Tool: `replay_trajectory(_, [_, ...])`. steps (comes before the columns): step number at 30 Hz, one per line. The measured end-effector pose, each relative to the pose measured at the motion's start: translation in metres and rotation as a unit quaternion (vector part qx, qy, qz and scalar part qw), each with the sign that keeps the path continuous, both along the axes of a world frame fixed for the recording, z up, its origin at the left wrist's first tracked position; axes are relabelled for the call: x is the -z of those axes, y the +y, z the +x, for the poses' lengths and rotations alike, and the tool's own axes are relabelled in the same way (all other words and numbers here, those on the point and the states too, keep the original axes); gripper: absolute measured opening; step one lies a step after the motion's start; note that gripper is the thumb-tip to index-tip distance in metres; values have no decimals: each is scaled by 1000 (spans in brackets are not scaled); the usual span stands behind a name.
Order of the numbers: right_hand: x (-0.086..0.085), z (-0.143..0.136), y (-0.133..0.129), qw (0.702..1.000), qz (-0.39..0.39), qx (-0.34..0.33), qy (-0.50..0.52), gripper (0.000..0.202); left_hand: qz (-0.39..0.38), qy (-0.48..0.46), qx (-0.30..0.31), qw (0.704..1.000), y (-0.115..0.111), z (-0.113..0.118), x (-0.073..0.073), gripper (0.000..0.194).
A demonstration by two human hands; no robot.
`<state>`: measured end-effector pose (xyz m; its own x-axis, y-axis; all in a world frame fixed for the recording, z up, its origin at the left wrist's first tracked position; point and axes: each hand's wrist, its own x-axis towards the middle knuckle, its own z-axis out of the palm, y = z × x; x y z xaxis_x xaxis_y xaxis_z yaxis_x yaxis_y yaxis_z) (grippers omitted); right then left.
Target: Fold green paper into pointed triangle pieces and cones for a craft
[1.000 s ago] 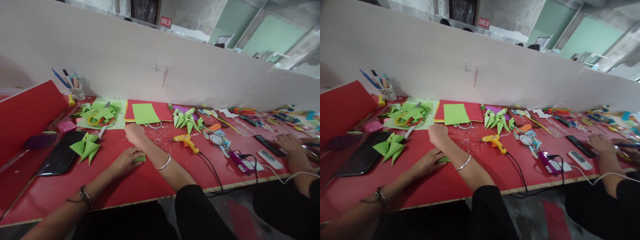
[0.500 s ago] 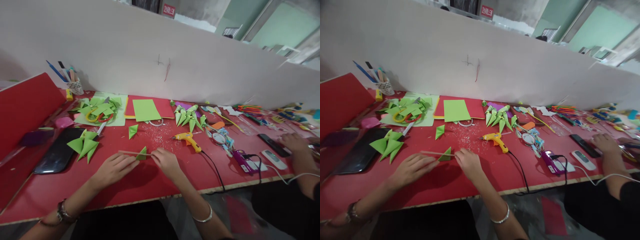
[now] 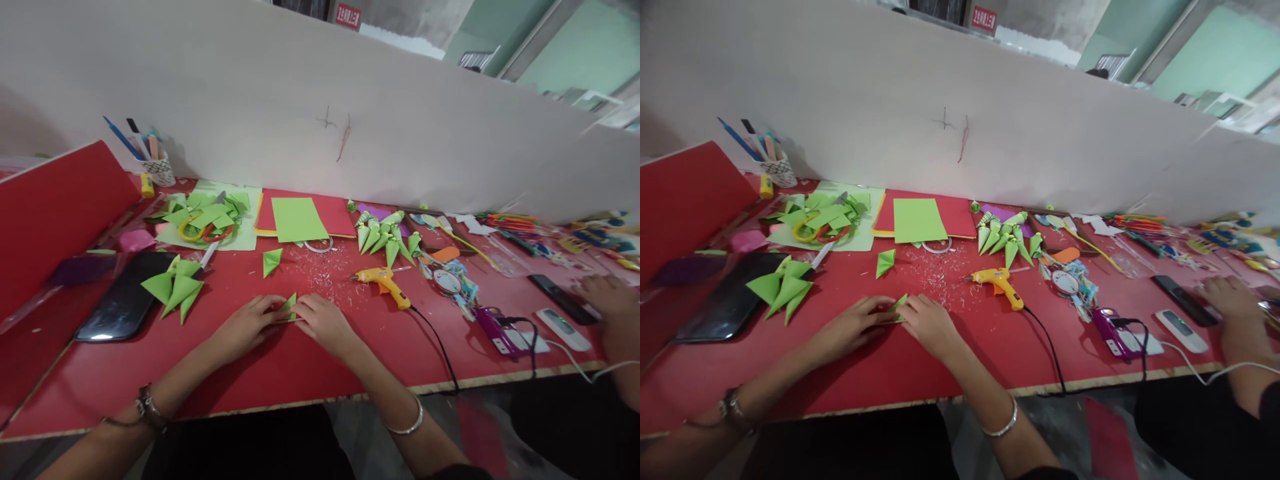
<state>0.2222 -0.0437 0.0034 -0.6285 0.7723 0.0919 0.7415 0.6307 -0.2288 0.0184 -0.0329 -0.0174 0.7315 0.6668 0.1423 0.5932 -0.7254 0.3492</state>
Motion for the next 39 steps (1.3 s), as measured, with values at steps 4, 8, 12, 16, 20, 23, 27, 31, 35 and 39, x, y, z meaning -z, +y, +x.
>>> replay_trajectory(4, [8, 1, 12, 996, -30, -67, 48, 16, -36, -49, 9, 998, 7, 2, -3, 24])
replay_trajectory(8, [16, 1, 18, 993, -39, -72, 86, 17, -69, -70, 17, 995, 13, 4, -4, 19])
replay_trajectory(12, [19, -1, 17, 994, -20, -66, 85, 17, -63, -58, 17, 996, 16, 3, -2, 18])
replay_trajectory(16, [21, 1, 16, 993, -15, -58, 97, 16, -31, -20, 8, 999, 17, 2, -4, 18])
replay_trajectory(20, [18, 4, 20, 987, -62, -69, 132, 10, -25, 21, 19, 999, 19, 5, -9, 19])
replay_trajectory(23, [14, 4, 24, 987, -76, -71, 120, 11, -29, 30, 16, 999, 19, 7, -12, 21])
replay_trajectory(27, [10, 0, 23, 995, -39, -76, 51, 9, -6, 41, 10, 999, 17, 9, -14, 23])
replay_trajectory(31, [11, -4, 18, 997, 33, -72, -19, 13, 50, 63, 18, 997, 18, 7, -13, 21])
replay_trajectory(35, [13, -5, 16, 995, 66, -58, -41, 17, 75, 70, 31, 994, 18, 5, -10, 18])
replay_trajectory(39, [15, -5, 16, 998, 46, -46, -5, 15, 143, 92, 59, 984, 13, 4, -11, 16])
